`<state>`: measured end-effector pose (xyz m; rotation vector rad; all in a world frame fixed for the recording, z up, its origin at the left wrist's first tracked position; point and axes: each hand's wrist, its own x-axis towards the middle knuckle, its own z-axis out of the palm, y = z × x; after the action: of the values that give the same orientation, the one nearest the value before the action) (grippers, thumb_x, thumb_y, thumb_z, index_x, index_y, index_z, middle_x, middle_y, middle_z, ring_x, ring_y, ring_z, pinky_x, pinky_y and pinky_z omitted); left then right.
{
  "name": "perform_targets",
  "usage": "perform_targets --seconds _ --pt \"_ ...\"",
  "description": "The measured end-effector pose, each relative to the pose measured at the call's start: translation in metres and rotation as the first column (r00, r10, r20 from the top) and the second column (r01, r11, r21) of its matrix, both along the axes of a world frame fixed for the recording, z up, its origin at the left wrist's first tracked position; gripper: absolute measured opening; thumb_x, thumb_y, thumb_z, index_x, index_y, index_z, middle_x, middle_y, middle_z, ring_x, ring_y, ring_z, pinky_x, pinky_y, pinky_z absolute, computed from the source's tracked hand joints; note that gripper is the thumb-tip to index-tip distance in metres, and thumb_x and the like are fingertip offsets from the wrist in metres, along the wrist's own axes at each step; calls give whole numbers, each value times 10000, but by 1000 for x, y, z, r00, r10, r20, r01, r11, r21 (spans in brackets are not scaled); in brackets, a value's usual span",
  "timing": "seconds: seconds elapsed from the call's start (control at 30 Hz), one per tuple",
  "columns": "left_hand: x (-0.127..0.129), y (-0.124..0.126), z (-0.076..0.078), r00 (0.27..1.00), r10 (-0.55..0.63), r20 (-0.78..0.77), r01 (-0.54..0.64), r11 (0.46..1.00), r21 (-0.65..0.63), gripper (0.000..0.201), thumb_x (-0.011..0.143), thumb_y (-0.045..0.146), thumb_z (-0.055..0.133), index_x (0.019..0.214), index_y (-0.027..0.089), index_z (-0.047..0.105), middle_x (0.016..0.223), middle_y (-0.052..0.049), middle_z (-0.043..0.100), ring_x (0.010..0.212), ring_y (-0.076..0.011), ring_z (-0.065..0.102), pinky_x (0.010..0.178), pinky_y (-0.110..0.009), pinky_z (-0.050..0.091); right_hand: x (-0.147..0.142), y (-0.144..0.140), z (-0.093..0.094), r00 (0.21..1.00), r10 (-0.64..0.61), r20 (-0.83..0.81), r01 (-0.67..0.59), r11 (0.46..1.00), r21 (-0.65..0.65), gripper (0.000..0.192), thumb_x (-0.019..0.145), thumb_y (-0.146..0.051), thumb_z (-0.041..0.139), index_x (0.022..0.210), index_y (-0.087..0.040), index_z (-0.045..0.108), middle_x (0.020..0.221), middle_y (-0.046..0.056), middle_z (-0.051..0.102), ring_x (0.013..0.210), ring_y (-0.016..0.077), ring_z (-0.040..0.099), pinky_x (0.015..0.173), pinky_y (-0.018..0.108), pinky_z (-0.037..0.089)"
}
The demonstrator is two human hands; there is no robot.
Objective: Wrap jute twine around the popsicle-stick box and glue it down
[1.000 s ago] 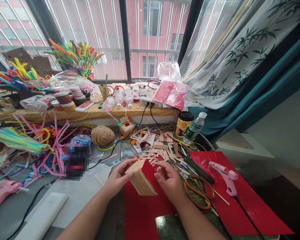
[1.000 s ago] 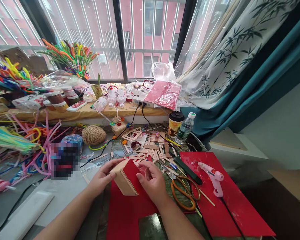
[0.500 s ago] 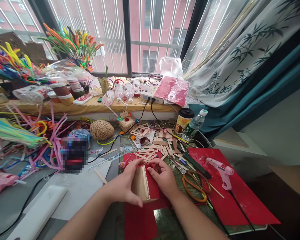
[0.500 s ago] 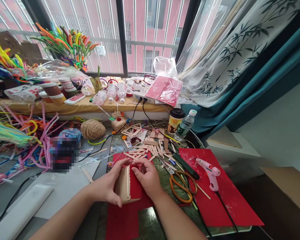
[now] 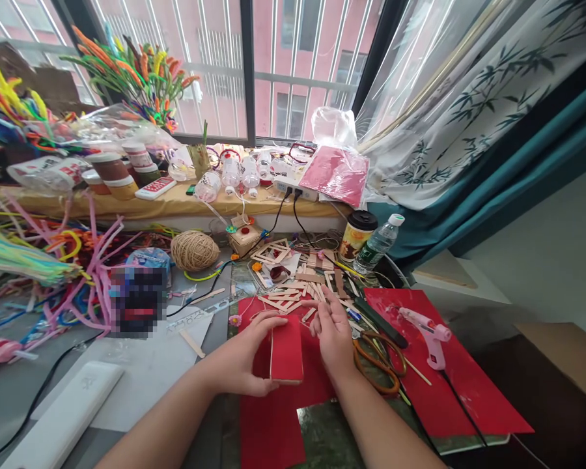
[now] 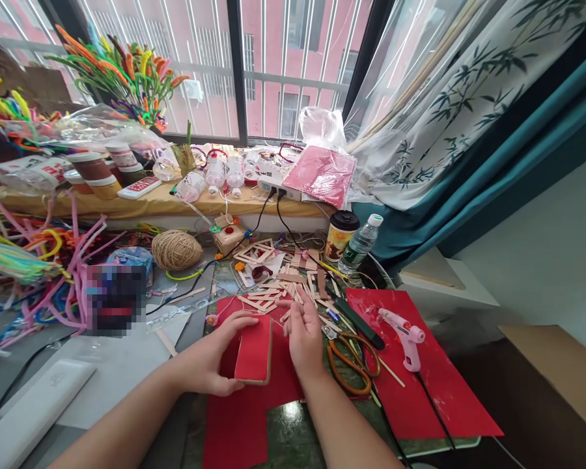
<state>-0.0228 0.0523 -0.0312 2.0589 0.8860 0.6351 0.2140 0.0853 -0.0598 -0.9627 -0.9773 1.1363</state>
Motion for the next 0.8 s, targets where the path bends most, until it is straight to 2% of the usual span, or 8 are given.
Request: perform_targets --seconds 0.1,0.2,0.3,0.37,0.43,0.57,0.67,0.8 --pt "-4 3 -4 996 20 89 -18 999 -27 1045 750 531 882 1608 285 339 1688 -158 301 1562 -411 318 1285 -540 284 4 0 5 996 7 87 -9 1000 21 317 1046 -442 586 1291 -248 640 1028 57 774 482 87 422 491 257 424" --pt "-7 5 -8 961 164 220 -176 984 34 674 987 556 616 1559 266 410 1576 -158 477 1471 -355 453 1231 -506 354 14 -11 26 967 11 254 -37 994 100 199 1049 -390 591 1120 -240 701 893 35 755 593 136 565 592 280 503" --pt "-10 3 -8 928 262 265 -315 932 180 349 1067 423 496 1360 254 582 1325 -139 642 1259 -302 595 1094 -455 455 27 -28 53 859 76 507 -197 962 189 152 1042 -304 595 1068 -252 735 886 45 742 801 203 684 747 332 557" --pt "-12 1 -5 935 225 274 -299 915 271 286 1042 432 553 1237 241 638 1153 -124 680 1102 -285 636 985 -425 496 33 -42 65 755 81 651 -306 921 240 116 1013 -251 633 1041 -259 746 922 54 745 852 225 696 784 358 556" --pt "-13 -3 -1 959 138 247 -219 915 340 371 956 531 677 1185 240 663 1056 -111 688 986 -279 644 899 -409 512 35 -55 67 713 81 696 -360 895 264 94 989 -218 664 1012 -265 742 902 48 737 806 221 681 749 359 549" --pt "-10 -10 6 995 28 95 -65 910 409 514 818 576 829 1204 260 704 1059 -109 713 934 -273 652 902 -419 514 32 -77 53 733 63 678 -349 890 294 101 956 -167 702 962 -267 716 840 26 693 696 188 623 652 327 519" --pt "-5 -12 11 999 27 43 -41 923 384 613 800 572 848 1305 276 668 1263 -145 671 1152 -323 638 1031 -462 504 31 -89 40 710 30 704 -361 874 326 143 939 -125 700 960 -267 697 847 26 681 749 196 644 690 332 529" --pt "3 -13 11 998 55 -6 -52 970 237 1116 676 589 929 1600 313 367 1675 -184 313 1523 -420 379 1215 -564 397 33 -95 26 651 31 758 -417 849 323 141 939 -128 683 965 -267 688 855 35 694 795 215 669 735 356 547"
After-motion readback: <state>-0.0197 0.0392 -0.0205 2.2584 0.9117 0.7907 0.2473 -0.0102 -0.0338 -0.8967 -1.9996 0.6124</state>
